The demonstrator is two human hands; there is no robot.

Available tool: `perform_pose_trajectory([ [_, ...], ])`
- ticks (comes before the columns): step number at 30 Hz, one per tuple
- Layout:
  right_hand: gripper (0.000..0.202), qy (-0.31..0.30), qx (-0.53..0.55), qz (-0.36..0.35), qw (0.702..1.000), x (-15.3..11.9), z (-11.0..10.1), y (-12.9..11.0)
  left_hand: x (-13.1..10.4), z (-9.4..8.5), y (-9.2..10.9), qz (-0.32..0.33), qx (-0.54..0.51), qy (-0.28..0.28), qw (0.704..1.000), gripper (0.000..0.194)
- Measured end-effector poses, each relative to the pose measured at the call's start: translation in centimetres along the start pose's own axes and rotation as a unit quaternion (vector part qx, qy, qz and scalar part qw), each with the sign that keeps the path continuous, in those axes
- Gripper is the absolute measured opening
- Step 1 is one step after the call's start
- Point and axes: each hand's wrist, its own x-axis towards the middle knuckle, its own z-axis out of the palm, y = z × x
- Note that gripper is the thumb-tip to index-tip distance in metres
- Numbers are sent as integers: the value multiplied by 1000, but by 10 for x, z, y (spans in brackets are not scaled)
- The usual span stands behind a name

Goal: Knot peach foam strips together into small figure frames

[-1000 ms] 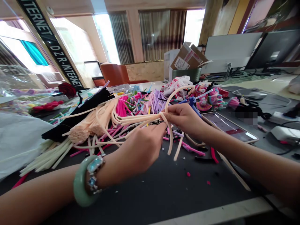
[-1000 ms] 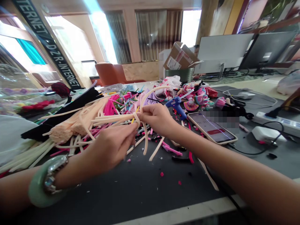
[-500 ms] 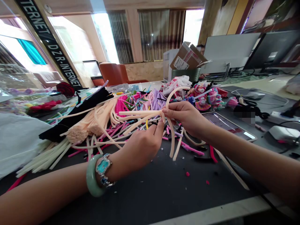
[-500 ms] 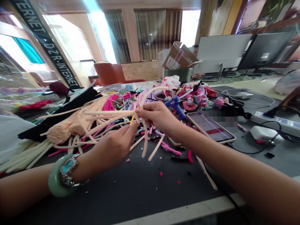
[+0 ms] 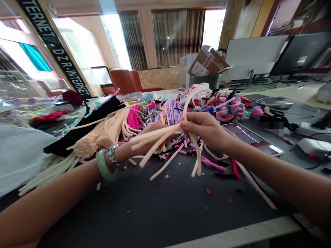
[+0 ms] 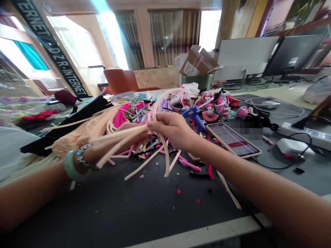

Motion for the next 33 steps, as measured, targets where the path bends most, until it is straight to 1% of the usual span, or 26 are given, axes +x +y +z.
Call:
perform_pose_trajectory([
  [2, 28, -1, -135, -45, 990, -1, 0, -4, 4, -9, -9, 20, -2, -36, 999, 27],
  [3, 30, -9, -191, -71, 979, -2, 1, -6, 5, -14, -12, 32, -1, -36, 999, 28],
  [5, 33, -46, -258, -117, 958, -4, 2, -7, 7, -20, -15, 43, 6, -43, 998, 29],
  [7, 32, -95, -286, -136, 944, -4, 4, -7, 8, -25, -13, 55, 34, -40, 997, 27],
  [9, 29, -125, -316, -131, 931, -4, 6, -4, 7, -29, -7, 68, 79, -23, 994, 24],
  [10, 28, -127, -335, -124, 925, -4, 6, -3, 6, -30, -3, 69, 99, -10, 993, 23],
  [12, 27, -113, -370, -104, 916, -4, 6, -1, 4, -30, 7, 47, 113, 16, 992, 22],
  [15, 30, -78, -388, -81, 915, -2, 4, 1, -1, -27, 22, 11, 78, 50, 996, 26],
  [19, 35, -22, -352, -47, 935, 2, 0, 4, -8, -15, 36, -7, 54, 84, 995, 28],
  [21, 36, 14, -313, -25, 949, 3, -1, 6, -13, -5, 40, -1, 83, 97, 992, 30],
  [22, 35, 28, -291, -12, 956, 4, -2, 8, -15, 0, 41, 13, 121, 110, 986, 31],
  [23, 34, 38, -267, 1, 963, 4, -2, 10, -17, 6, 42, 40, 171, 132, 976, 31],
  [24, 33, 46, -242, 13, 969, 4, -1, 12, -20, 11, 42, 69, 221, 139, 963, 27],
  [26, 31, 54, -189, 31, 980, 3, 2, 14, -24, 21, 40, 129, 299, 135, 936, 17],
  [27, 31, 55, -159, 37, 985, 3, 3, 15, -25, 25, 38, 143, 340, 122, 922, 16],
  [30, 30, 53, -41, 61, 996, 2, 9, 14, -28, 34, 33, 144, 446, 108, 876, 21],
  [33, 27, 54, 76, 91, 991, 0, 14, 12, -28, 39, 29, 126, 528, 99, 834, 27],
])
